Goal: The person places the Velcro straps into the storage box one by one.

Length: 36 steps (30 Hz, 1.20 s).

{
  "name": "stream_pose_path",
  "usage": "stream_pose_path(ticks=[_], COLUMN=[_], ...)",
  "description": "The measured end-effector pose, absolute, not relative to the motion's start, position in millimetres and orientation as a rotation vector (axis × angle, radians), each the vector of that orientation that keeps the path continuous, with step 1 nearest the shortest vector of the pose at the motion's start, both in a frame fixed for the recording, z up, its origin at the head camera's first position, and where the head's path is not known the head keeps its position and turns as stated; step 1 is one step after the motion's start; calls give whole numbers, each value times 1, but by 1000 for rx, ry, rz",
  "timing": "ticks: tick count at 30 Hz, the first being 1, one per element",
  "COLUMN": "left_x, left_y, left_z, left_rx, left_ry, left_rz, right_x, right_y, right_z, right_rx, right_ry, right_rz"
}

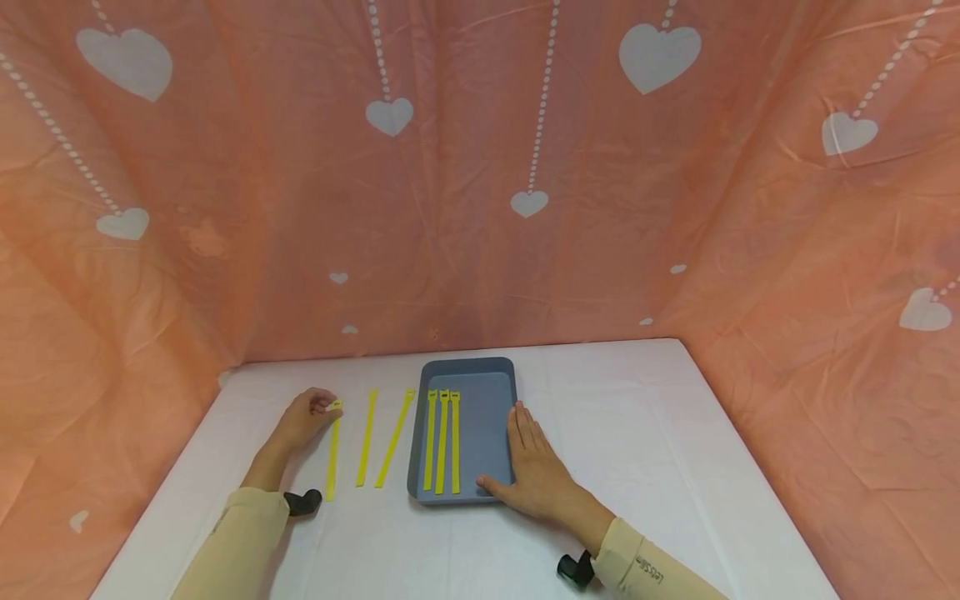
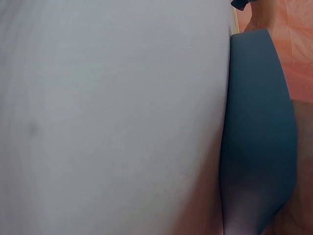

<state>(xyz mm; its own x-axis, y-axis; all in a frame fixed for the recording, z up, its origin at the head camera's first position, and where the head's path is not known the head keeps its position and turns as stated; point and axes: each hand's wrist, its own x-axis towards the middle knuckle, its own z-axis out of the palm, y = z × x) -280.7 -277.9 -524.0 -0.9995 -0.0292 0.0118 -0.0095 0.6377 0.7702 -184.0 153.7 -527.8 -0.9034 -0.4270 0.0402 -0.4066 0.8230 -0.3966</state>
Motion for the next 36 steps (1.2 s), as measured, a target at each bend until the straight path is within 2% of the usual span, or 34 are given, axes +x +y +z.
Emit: stream_pose_path(ticks=[36], left_x=[-272], left_y=[-292], left_z=[-518], left_rx=[157], left_ry=[-2695], left_rz=[-1577], right_x=[-186], right_y=[155], right_z=[-533], right_rx=[-654], right_ry=[2948], right_rz=[-660])
